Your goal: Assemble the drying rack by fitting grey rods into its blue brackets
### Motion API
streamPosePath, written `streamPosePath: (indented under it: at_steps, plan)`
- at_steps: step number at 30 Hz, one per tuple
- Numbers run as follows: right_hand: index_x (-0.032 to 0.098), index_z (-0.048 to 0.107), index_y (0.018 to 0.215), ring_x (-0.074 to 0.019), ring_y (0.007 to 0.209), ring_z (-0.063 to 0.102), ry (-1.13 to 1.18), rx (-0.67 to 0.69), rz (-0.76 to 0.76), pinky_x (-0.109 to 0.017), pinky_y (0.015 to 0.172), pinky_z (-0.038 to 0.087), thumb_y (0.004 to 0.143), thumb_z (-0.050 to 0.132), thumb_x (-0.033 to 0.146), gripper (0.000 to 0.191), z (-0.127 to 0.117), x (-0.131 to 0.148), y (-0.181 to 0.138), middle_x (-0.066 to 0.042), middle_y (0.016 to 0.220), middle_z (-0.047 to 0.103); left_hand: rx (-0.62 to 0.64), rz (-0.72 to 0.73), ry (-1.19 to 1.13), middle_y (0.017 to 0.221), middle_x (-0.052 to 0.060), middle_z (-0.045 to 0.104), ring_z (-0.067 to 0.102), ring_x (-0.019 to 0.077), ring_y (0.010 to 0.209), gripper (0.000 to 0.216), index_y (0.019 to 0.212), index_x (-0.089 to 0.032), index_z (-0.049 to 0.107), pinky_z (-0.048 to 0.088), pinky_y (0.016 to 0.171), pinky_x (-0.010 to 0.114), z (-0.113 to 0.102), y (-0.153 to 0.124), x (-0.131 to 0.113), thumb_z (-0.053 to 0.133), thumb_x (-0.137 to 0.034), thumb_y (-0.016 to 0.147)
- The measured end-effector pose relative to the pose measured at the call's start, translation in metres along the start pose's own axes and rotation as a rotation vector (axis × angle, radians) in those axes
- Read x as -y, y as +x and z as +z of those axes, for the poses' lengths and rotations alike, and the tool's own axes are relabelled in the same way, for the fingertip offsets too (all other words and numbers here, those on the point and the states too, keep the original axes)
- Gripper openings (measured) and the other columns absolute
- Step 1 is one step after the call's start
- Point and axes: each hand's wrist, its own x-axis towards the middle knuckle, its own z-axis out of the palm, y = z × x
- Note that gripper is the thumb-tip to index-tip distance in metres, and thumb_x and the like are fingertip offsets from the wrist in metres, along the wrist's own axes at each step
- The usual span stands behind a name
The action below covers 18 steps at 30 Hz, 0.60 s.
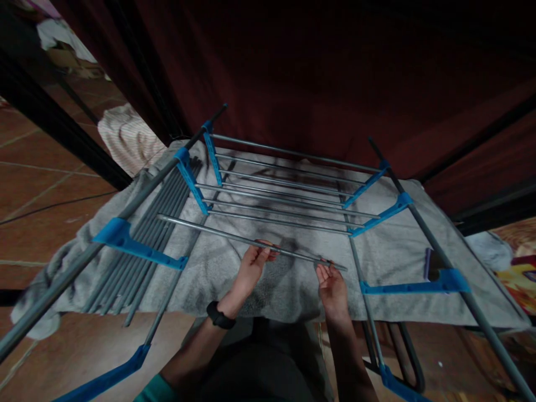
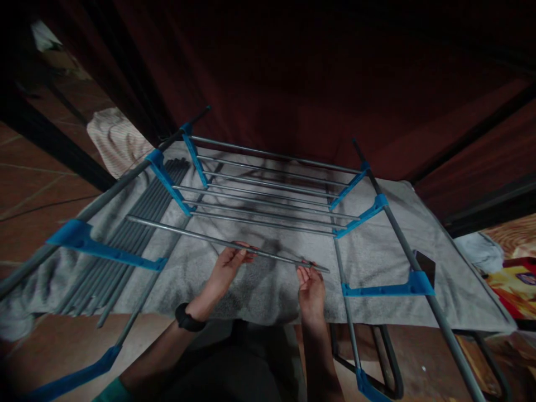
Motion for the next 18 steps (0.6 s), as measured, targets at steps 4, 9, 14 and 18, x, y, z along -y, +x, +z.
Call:
streamPosePath:
  at_steps: [4, 9, 14, 18]
  plan:
    - [0.023, 0.065, 0.084, -0.0152, 0.089, 0.072, 0.004, -0.042, -0.06, -0.034, 0.095, 0.057, 0.075, 0.072, 0.022, 0.011, -0.008, 0.006, 0.005, 0.0, 0.088, 0.074, 0.054, 0.055, 0.077, 0.099, 0.008, 0.075, 0.07, 0.0221, 0.088, 0.031, 0.102, -0.02, 0.059, 0.056, 0.08, 0.038, 0.008, -0.003, -0.015, 0.066, -0.046, 0.087]
    - [0.023, 0.063, 0.084, -0.0145, 0.09, 0.073, 0.081, -0.075, -0.088, -0.032, 0.092, 0.059, 0.074, 0.069, 0.015, 0.015, -0.012, 0.015, 0.008, 0.001, 0.088, 0.075, 0.096, 0.132, 0.143, 0.104, 0.009, 0.074, 0.068, 0.0208, 0.088, 0.028, 0.101, -0.021, 0.059, 0.055, 0.081, 0.037, 0.012, -0.009, -0.039, 0.061, -0.047, 0.091]
    - [0.022, 0.066, 0.094, -0.0135, 0.086, 0.073, 0.047, -0.034, -0.057, -0.029, 0.089, 0.06, 0.074, 0.07, 0.015, 0.021, -0.013, 0.013, 0.008, 0.001, 0.089, 0.075, 0.076, 0.179, 0.205, 0.102, 0.008, 0.072, 0.067, 0.0199, 0.088, 0.027, 0.101, -0.02, 0.06, 0.054, 0.08, 0.035, 0.014, -0.012, -0.056, 0.062, -0.046, 0.091]
    - [0.02, 0.068, 0.096, -0.0144, 0.082, 0.073, -0.026, 0.005, -0.027, -0.027, 0.082, 0.061, 0.075, 0.072, 0.022, 0.021, -0.009, 0.001, 0.0, 0.0, 0.086, 0.073, 0.033, 0.192, 0.17, 0.098, 0.006, 0.071, 0.067, 0.0202, 0.09, 0.026, 0.103, -0.021, 0.059, 0.054, 0.079, 0.034, 0.015, -0.01, -0.053, 0.066, -0.042, 0.088]
